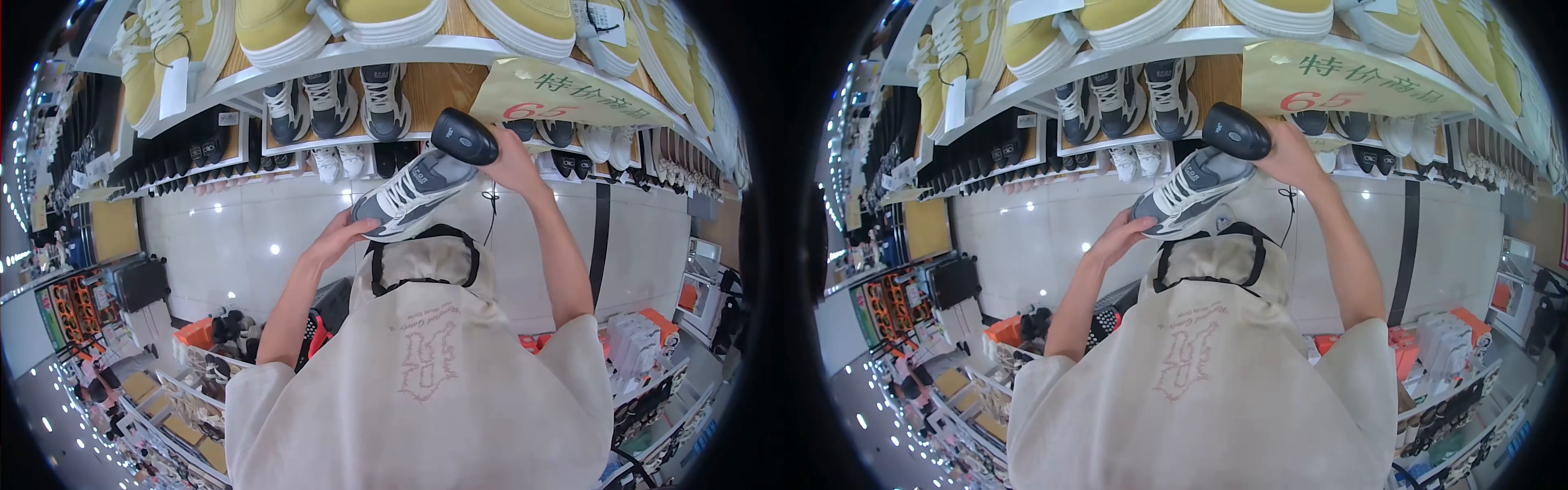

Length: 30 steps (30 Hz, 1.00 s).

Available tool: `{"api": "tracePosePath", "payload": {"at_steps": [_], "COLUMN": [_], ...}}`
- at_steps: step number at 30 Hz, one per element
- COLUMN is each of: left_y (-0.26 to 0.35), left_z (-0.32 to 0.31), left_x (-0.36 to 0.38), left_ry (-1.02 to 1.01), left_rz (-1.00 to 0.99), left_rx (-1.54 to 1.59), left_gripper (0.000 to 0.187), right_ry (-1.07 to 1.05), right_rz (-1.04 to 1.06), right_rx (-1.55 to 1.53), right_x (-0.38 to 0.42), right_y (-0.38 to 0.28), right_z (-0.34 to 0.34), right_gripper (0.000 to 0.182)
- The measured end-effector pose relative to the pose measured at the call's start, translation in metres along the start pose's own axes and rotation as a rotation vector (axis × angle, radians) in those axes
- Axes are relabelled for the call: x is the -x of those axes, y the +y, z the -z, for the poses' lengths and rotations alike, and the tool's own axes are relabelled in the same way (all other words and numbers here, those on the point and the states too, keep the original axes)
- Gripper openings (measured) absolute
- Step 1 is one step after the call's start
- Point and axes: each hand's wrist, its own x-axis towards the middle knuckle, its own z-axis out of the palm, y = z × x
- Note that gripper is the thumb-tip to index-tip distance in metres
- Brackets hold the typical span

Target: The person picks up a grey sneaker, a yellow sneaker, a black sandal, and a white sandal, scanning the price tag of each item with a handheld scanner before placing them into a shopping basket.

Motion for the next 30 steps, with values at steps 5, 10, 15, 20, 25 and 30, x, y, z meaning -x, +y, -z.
{"api": "tracePosePath", "payload": {"at_steps": [5,10,15,20,25,30], "left_y": [-0.013,-0.008,-0.001,0.014,0.012,0.052], "left_z": [-0.036,-0.098,-0.112,-0.121,-0.096,-0.034], "left_x": [-0.042,-0.107,-0.172,-0.186,-0.166,-0.146], "left_ry": [-0.027,0.01,0.023,0.063,0.215,0.269], "left_rz": [-0.109,-0.238,-0.299,-0.232,-0.162,-0.409], "left_rx": [0.265,0.456,0.506,0.463,0.103,-0.412], "left_gripper": [0.06,0.054,0.064,0.068,0.051,0.032], "right_ry": [0.507,0.645,0.468,0.574,0.545,0.541], "right_rz": [0.186,-0.011,-0.291,-0.463,-0.471,-0.468], "right_rx": [-0.06,-0.227,-0.771,-0.924,-0.993,-1.064], "right_x": [-0.001,0.032,0.029,-0.002,-0.011,-0.023], "right_y": [0.011,0.036,0.046,0.048,0.056,0.061], "right_z": [-0.024,-0.073,-0.118,-0.131,-0.141,-0.148], "right_gripper": [0.051,0.052,0.046,0.045,0.046,0.043]}}
